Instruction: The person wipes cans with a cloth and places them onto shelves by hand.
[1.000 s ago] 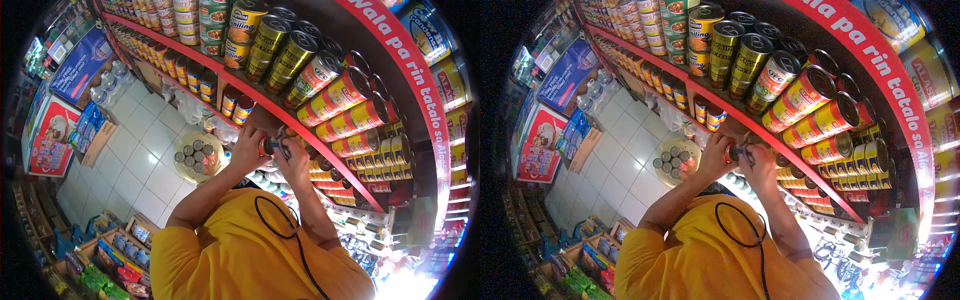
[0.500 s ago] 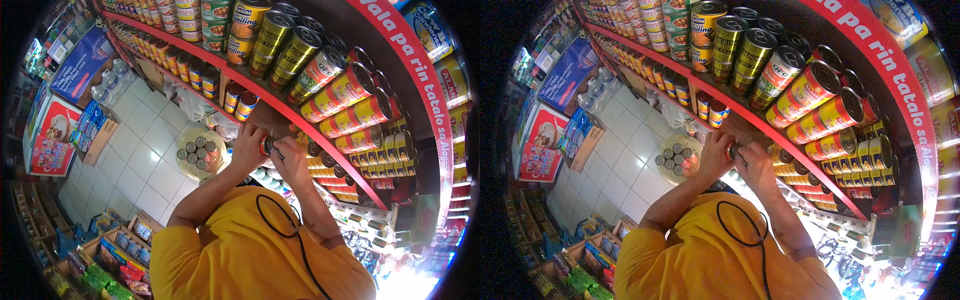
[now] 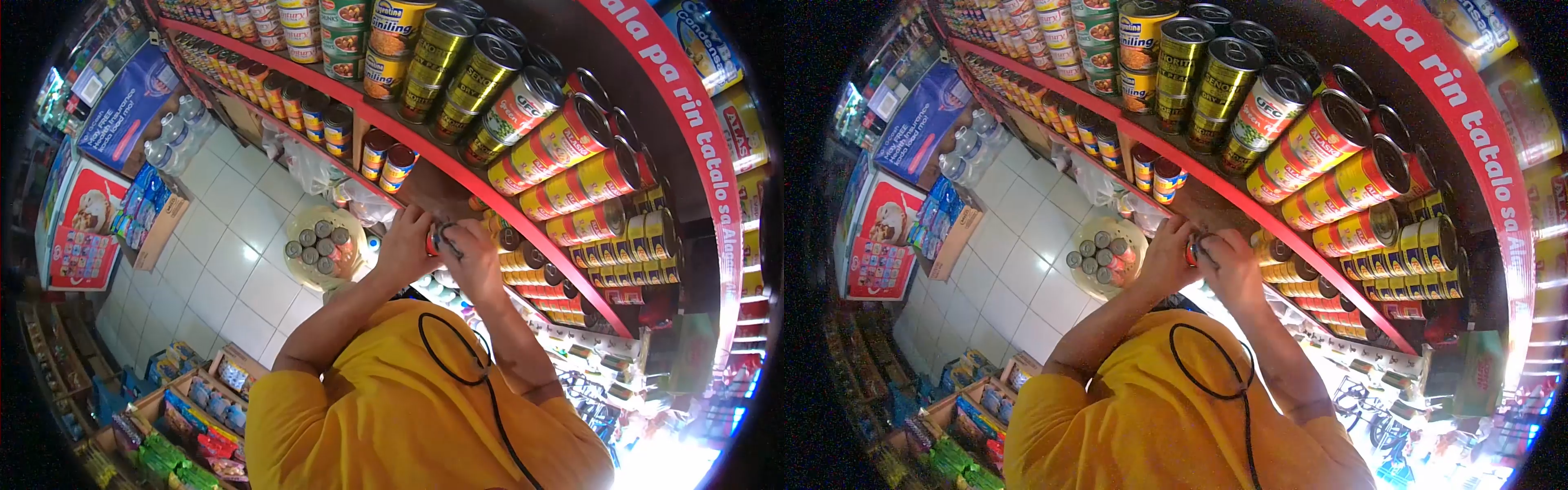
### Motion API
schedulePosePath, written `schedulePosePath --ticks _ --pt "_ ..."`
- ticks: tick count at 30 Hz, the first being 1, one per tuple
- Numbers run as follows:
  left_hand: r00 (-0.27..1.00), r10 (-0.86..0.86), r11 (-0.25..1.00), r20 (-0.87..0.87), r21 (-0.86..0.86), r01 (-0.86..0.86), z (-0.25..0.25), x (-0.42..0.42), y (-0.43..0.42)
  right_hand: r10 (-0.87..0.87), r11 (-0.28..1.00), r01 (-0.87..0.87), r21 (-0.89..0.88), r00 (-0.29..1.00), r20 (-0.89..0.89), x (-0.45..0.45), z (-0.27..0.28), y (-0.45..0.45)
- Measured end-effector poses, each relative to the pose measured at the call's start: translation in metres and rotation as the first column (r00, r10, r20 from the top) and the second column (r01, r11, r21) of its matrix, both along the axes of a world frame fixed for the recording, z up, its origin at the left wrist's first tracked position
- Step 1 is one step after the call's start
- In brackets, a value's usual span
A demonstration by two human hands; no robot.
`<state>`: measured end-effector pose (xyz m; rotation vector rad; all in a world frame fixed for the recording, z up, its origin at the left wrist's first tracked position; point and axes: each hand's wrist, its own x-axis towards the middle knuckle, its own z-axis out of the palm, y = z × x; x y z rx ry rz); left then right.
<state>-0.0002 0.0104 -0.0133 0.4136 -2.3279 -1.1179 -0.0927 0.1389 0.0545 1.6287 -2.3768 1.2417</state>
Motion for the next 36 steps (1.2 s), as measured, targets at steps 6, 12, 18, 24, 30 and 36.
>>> schedulePosePath --ticks 6,12,18,24,30,36 --pt "0.999 -0.034 0.999 -0.032 -0.02 0.033 -0.004 -0.002 -0.01 0.232 0.955 -0.238 0.175 0.971 0.051 -0.012 0.01 0.012" --pt "0.998 0.002 0.995 -0.057 -0.101 -0.008 0.007 -0.003 -0.003 0.091 0.992 -0.091 0.082 0.996 -0.008 -0.022 0.009 -0.002" --pt "0.993 0.07 0.992 -0.09 -0.096 -0.079 0.018 0.004 -0.012 0.186 0.967 -0.21 0.141 0.968 0.166 -0.012 0.014 0.003" --pt "0.984 0.091 0.989 -0.156 -0.104 -0.108 0.021 0.002 -0.012 0.083 0.95 -0.157 0.272 0.961 0.265 -0.021 0.043 0.004" --pt "0.985 0.07 0.991 -0.155 -0.101 -0.086 0.025 0.006 -0.007 0.001 0.994 -0.016 0.111 0.991 0.136 -0.01 0.034 0.005" --pt "0.975 0.113 0.988 -0.19 -0.085 -0.131 0.025 0.007 -0.006 0.031 0.994 -0.048 0.098 0.985 0.168 0.001 0.03 0.007"
